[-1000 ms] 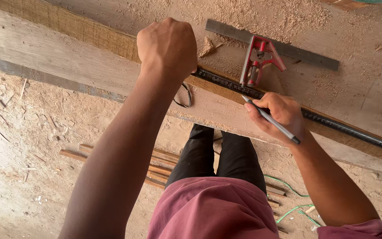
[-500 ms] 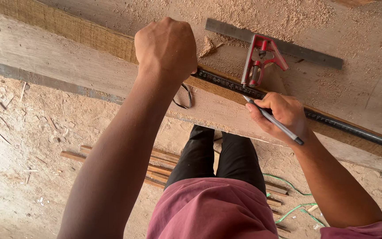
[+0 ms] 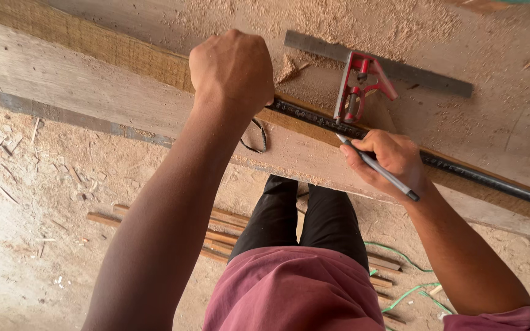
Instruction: The person measures and marks a long wooden plank using a tape measure, a try square, and a pen. They draw straight lines and perpendicular lines along the plank's length, then write notes on a small piece of wood.
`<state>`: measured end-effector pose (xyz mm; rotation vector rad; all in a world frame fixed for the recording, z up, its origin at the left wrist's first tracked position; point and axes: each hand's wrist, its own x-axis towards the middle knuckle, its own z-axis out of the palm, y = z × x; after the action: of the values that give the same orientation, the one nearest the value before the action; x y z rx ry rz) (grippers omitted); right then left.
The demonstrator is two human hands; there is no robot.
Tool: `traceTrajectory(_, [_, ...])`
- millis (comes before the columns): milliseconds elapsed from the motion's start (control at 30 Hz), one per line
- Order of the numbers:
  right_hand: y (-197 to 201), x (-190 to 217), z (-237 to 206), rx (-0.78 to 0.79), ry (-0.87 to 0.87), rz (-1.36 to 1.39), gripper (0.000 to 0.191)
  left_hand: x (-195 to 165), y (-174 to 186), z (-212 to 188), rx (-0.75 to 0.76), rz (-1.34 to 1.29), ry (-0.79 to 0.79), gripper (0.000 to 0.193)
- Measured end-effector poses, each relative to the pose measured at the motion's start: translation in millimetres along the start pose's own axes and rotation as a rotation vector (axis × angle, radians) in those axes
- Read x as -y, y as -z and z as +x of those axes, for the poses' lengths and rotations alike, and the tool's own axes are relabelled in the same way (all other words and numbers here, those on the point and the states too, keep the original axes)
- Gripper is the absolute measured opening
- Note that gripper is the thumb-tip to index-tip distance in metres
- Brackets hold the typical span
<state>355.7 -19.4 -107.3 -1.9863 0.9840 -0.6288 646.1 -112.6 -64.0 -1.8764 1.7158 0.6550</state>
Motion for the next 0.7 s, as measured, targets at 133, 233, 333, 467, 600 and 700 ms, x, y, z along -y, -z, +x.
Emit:
traceTrajectory(133, [-2.9,-5.3,-3.2,-0.082,0.01,0.06,0.022,2.2,-4.7,3.0,0.02,-0.005,-0.003,0.015])
traceTrajectory(233, [6.4,-0.9,-11.5,-0.354,-0.047,0.065,0.02,3.6,-6.9,2.6,0.0,-0.012,-0.003,0.015])
traceTrajectory(333, [38.8,14.6,-28.2,-0.438,-0.037,-0.165,0.02,4.4,-2.0,-5.9,-0.023,-0.038,0.006,0.021])
traceTrajectory(467, [85.2,45.5,-58.4,-0.302,-0.046,-0.627,0.029,5.8,19.9,-27.1,0.049,-0.071,0.003,0.028])
traceTrajectory(600, [90.3,70.3,-94.6,-0.139,-0.128,-0.801,0.046,18.0,37.0,-50.9,-0.01,-0.099,-0.08,0.029])
traceTrajectory(700, [85.1,81.8,-127.6,-0.142,-0.147,-0.863,0.046,38.2,30.3,-66.3,0.043,-0.169,-0.183,0.041])
